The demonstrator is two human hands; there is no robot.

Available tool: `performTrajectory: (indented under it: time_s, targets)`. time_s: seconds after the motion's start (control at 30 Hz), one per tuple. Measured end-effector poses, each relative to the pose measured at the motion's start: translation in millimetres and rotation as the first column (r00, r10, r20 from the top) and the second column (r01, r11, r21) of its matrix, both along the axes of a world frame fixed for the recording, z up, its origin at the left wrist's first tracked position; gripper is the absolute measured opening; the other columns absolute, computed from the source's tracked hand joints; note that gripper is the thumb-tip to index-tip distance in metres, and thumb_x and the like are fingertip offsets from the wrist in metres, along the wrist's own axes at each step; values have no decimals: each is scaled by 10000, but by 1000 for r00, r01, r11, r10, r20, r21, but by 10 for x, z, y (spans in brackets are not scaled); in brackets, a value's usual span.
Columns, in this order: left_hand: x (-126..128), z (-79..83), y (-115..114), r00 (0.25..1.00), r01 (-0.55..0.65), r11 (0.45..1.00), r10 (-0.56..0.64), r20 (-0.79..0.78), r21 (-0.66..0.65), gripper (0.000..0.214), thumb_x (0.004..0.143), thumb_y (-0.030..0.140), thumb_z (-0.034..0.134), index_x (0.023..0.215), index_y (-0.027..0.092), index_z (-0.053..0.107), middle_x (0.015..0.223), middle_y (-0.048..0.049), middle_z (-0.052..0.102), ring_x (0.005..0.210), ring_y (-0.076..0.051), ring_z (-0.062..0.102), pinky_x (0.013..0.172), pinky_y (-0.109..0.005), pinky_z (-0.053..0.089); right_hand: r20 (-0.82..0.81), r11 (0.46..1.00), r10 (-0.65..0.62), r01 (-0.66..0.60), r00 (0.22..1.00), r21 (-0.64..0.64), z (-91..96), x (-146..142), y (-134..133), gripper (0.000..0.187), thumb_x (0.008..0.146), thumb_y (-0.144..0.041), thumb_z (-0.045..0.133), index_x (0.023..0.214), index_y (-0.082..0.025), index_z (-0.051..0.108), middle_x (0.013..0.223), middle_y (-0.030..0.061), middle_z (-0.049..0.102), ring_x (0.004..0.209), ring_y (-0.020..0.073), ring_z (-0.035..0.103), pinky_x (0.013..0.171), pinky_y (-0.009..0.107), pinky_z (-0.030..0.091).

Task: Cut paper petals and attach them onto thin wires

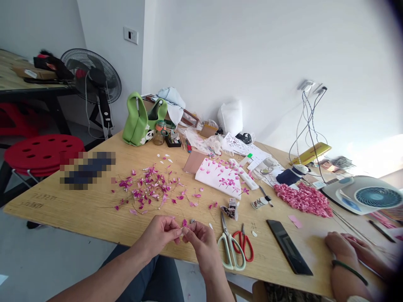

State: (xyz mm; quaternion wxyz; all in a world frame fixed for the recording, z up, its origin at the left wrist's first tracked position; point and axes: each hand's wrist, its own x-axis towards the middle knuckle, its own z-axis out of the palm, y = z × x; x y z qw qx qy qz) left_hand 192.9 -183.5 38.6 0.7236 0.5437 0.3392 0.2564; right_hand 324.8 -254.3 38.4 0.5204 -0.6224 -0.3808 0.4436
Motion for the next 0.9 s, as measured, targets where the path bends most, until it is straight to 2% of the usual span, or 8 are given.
performTrajectory:
  time_s: [0.2,0.4,0.6,0.73,0.83,0.9]
  targets:
    - [-11,-10,-12,995,-35,995,43,-91,95,216,680,337,634,552,165,609,527,-13,611,546,-157,536,603,-286,403,-24,998,58,-58,998,7,18,5,-49,459,852,-537,492,687,-134,638,624,49,614,646,161,544,660,282,422]
    - [-13,-16,-38,990,-48,992,63,-125,119,214,674,321,615,520,178,572,500,1,583,518,-146,505,600,-286,390,89,1000,31,-31,996,-4,-5,2,-61,365,753,-480,642,742,-116,616,687,50,604,653,157,522,617,266,396]
    - [16,-41,-52,996,-42,992,51,-77,119,204,689,308,606,540,176,558,521,8,563,550,-151,524,591,-272,402,312,998,-56,41,949,53,40,-57,-58,300,804,-400,552,660,-138,582,637,37,569,627,152,477,603,264,375]
    - [21,-65,-49,999,-30,987,36,-34,155,155,698,301,632,650,155,620,632,-18,618,648,-172,569,642,-271,438,346,996,-81,60,935,72,49,-87,-83,303,808,-403,533,653,-145,564,625,31,554,618,152,470,584,256,365]
    - [11,-46,-43,1000,-4,992,6,-13,124,194,696,331,660,746,144,661,741,-53,665,749,-203,601,712,-290,455,362,996,-86,69,928,59,51,-91,-99,310,813,-410,529,667,-140,574,631,34,564,622,154,481,585,254,367]
    - [1,-23,-38,1000,28,995,-28,-9,92,207,695,349,670,735,146,672,746,-60,675,785,-214,606,745,-294,453,361,996,-84,69,929,55,65,-90,-103,302,811,-399,538,674,-134,588,639,42,585,628,158,502,590,253,376]
